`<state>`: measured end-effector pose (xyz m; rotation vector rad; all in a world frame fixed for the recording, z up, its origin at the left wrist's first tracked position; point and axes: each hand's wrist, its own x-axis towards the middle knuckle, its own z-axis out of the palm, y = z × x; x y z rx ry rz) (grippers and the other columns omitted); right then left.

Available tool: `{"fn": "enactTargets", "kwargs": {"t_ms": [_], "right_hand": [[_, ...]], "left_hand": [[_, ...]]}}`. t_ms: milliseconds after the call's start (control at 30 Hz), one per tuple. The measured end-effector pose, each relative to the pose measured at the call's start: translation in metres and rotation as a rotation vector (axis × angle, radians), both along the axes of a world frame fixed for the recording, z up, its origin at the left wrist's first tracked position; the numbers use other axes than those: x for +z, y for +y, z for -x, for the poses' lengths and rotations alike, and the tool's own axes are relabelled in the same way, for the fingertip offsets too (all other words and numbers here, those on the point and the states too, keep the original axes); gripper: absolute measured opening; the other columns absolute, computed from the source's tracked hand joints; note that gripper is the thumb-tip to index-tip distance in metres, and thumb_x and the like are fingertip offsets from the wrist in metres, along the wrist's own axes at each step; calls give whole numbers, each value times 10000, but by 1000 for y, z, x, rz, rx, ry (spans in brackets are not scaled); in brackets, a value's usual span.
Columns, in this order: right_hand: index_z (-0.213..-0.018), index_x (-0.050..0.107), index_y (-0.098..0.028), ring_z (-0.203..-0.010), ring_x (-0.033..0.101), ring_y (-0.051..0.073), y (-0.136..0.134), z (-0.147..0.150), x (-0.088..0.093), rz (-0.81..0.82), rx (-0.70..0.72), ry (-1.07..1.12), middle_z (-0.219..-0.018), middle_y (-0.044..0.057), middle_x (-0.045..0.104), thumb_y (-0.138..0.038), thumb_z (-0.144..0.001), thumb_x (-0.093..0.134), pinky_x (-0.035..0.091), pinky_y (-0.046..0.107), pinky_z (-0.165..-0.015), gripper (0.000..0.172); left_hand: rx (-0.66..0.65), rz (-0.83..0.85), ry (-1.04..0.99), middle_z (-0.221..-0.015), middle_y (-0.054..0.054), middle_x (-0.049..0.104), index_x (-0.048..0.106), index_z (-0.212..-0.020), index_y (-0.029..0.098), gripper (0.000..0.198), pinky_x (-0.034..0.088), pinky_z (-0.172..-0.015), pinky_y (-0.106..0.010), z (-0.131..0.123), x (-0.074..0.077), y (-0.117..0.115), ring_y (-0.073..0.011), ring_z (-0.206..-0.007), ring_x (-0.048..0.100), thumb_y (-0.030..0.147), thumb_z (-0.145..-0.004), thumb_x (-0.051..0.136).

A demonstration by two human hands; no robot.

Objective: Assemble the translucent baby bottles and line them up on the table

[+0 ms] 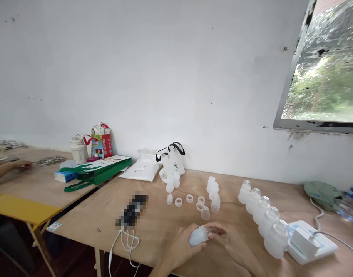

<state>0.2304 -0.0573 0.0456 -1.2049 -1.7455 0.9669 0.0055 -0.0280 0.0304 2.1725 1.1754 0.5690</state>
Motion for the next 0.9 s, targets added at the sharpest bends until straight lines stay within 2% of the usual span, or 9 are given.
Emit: {"fn": "enactTargets", "kwargs": {"t_ms": [200, 400, 533, 700, 800, 900], "right_hand": [[-1010, 819, -267, -942, 713, 306, 0, 0, 1, -2, -34, -50, -987, 73, 799, -576, -857, 677, 531, 412, -886, 372], [-969, 828, -269, -998, 719, 334, 0, 2, 4, 51, -30, -71, -1026, 76, 807, -645, -856, 659, 514, 425, -920, 427], [-923, 789, -269, -959, 722, 305, -2, 2, 4, 41, -1, -99, -975, 54, 802, -672, -901, 601, 522, 382, -862, 445], [-796, 705, -274, -704, 656, 226, 0, 1, -15, -32, -80, -192, -725, 12, 712, -698, -961, 500, 506, 330, -711, 499], [-777, 709, -290, -700, 636, 241, 2, 4, -30, -97, -181, -222, -703, 31, 695, -721, -935, 529, 506, 353, -757, 493], [-831, 728, -307, -720, 643, 260, 4, 9, -37, -125, -227, -211, -723, 39, 706, -728, -927, 541, 499, 368, -778, 470]], "left_hand": [[-10, -1, 17, -1102, -27, 760, 704, -1163, 276, 364, 461, -825, -309, 0, 7, -3, -319, -1056, 684, 483, -864, 717], [-3, 11, 47, -1091, -25, 774, 714, -1174, 289, 389, 460, -799, -295, 0, 15, -6, -314, -1027, 703, 492, -842, 729], [-9, -6, 70, -1090, -20, 783, 717, -1185, 298, 413, 456, -788, -290, -1, 17, -7, -315, -1016, 715, 498, -825, 751], [18, -10, 93, -1109, -19, 779, 706, -1203, 303, 448, 457, -831, -306, -2, 12, -5, -323, -1042, 699, 503, -806, 766], [19, -7, 62, -1103, -13, 771, 704, -1186, 302, 421, 453, -833, -297, -1, 6, -3, -303, -1034, 685, 486, -812, 759], [19, -2, 29, -1110, -10, 757, 700, -1167, 297, 402, 445, -839, -293, 0, -1, 0, -289, -1049, 665, 470, -811, 768]]}}
